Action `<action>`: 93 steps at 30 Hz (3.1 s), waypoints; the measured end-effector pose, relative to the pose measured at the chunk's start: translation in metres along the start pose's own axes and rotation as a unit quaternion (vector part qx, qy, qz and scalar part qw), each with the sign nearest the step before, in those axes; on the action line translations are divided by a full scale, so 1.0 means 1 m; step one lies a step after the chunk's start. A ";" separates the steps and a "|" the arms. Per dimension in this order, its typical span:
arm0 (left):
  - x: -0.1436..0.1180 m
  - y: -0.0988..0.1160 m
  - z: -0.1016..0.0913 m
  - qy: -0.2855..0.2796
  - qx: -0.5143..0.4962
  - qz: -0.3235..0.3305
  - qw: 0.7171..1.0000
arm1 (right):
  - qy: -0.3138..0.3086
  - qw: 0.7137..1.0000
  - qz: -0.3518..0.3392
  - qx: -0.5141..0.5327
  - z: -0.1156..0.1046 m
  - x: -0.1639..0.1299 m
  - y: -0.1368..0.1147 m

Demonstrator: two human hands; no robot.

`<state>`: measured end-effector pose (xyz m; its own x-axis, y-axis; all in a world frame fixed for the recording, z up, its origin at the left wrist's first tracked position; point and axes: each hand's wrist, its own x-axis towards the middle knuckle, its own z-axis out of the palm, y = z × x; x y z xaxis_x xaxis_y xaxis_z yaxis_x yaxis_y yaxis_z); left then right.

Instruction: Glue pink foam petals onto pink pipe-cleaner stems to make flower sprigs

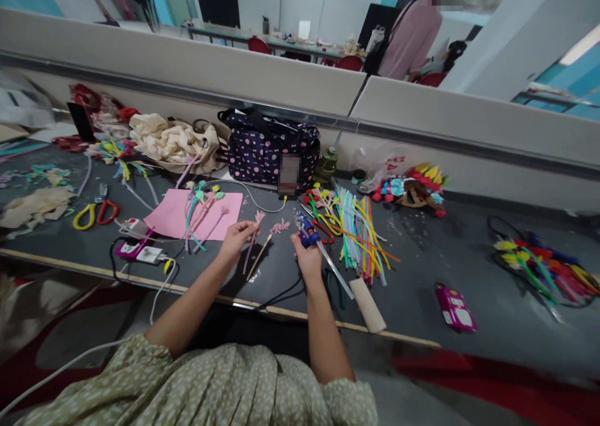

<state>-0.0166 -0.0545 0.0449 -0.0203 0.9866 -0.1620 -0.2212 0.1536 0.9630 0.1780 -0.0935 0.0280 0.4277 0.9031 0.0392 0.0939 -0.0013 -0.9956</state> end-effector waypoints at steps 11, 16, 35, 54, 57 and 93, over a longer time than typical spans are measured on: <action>0.003 0.002 -0.001 0.030 -0.039 -0.032 0.998 | -0.067 0.998 0.007 0.000 0.018 -0.023 -0.015; 0.004 0.001 0.000 0.032 -0.046 -0.020 0.998 | -0.116 0.991 -0.032 -0.059 0.018 -0.034 -0.013; -0.009 0.013 0.010 0.004 -0.048 -0.017 0.999 | -0.134 0.987 -0.057 -0.064 0.025 -0.039 -0.013; -0.010 0.010 0.011 0.000 -0.052 -0.019 0.998 | -0.133 0.988 -0.057 -0.053 0.025 -0.038 -0.015; -0.010 0.009 0.010 -0.003 -0.056 -0.017 0.998 | -0.131 0.988 -0.054 -0.052 0.025 -0.039 -0.016; -0.014 0.016 0.016 -0.006 -0.051 -0.007 0.999 | -0.102 0.994 -0.029 -0.040 0.027 -0.038 -0.003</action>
<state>-0.0045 -0.0652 0.0665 -0.0052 0.9852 -0.1712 -0.3193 0.1606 0.9339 0.1370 -0.1165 0.0276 0.2286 0.9711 0.0690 0.1874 0.0257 -0.9819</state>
